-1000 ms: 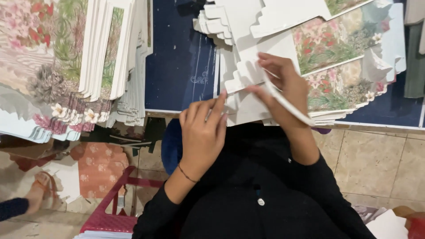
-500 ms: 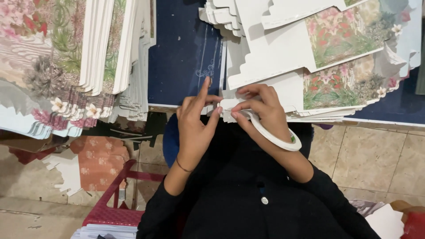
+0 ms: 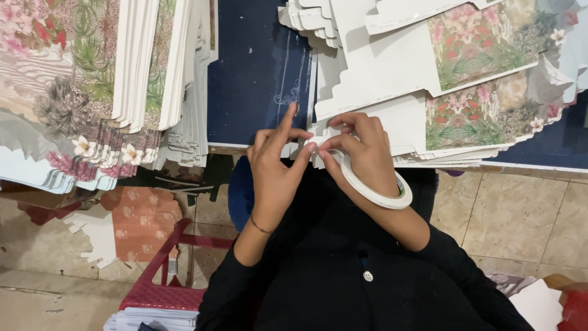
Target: Applying double-sided adhesive tape to the edges of folded paper cards in a print shop finishing area.
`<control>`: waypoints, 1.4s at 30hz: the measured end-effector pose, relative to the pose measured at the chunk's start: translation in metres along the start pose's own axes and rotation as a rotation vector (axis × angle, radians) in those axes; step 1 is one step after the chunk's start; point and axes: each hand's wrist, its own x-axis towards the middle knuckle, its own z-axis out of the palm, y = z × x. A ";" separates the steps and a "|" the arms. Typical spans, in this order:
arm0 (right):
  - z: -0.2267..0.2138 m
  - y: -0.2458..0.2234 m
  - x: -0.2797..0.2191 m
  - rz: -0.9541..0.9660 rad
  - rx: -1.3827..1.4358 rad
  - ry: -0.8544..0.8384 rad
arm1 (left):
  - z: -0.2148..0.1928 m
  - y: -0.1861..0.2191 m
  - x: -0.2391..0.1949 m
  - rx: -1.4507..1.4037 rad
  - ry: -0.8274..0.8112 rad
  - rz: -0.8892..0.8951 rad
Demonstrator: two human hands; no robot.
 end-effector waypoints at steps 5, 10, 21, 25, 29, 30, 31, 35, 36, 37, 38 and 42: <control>-0.007 0.005 0.000 -0.085 0.010 0.022 | 0.002 -0.002 0.005 0.034 -0.017 -0.045; -0.038 0.020 -0.017 -0.209 -0.102 0.235 | -0.001 0.000 0.011 0.060 -0.060 -0.063; -0.090 0.087 -0.042 0.203 0.068 0.283 | 0.001 0.006 0.010 0.122 -0.060 -0.041; -0.090 0.070 -0.035 0.188 0.043 0.312 | 0.010 0.021 0.004 0.381 0.017 0.080; -0.088 0.075 -0.039 0.179 -0.015 0.292 | 0.044 0.024 0.009 0.567 0.065 0.271; -0.086 0.082 -0.041 0.168 -0.040 0.280 | 0.055 0.025 0.013 0.584 0.070 0.325; -0.086 0.081 -0.041 0.165 -0.039 0.280 | 0.069 0.027 0.014 0.586 0.073 0.324; -0.102 0.063 -0.037 0.131 -0.075 0.287 | 0.105 0.050 0.013 0.516 0.025 0.424; -0.110 0.055 -0.036 0.119 -0.031 0.290 | 0.109 0.059 0.009 0.493 0.026 0.454; -0.112 0.059 -0.034 0.119 -0.034 0.289 | 0.109 0.063 0.012 0.490 0.025 0.453; -0.113 0.062 -0.034 0.082 -0.043 0.310 | 0.107 0.066 0.015 0.498 0.069 0.503; -0.103 0.088 -0.026 -0.016 -0.111 0.339 | 0.114 0.054 0.022 0.530 0.066 0.610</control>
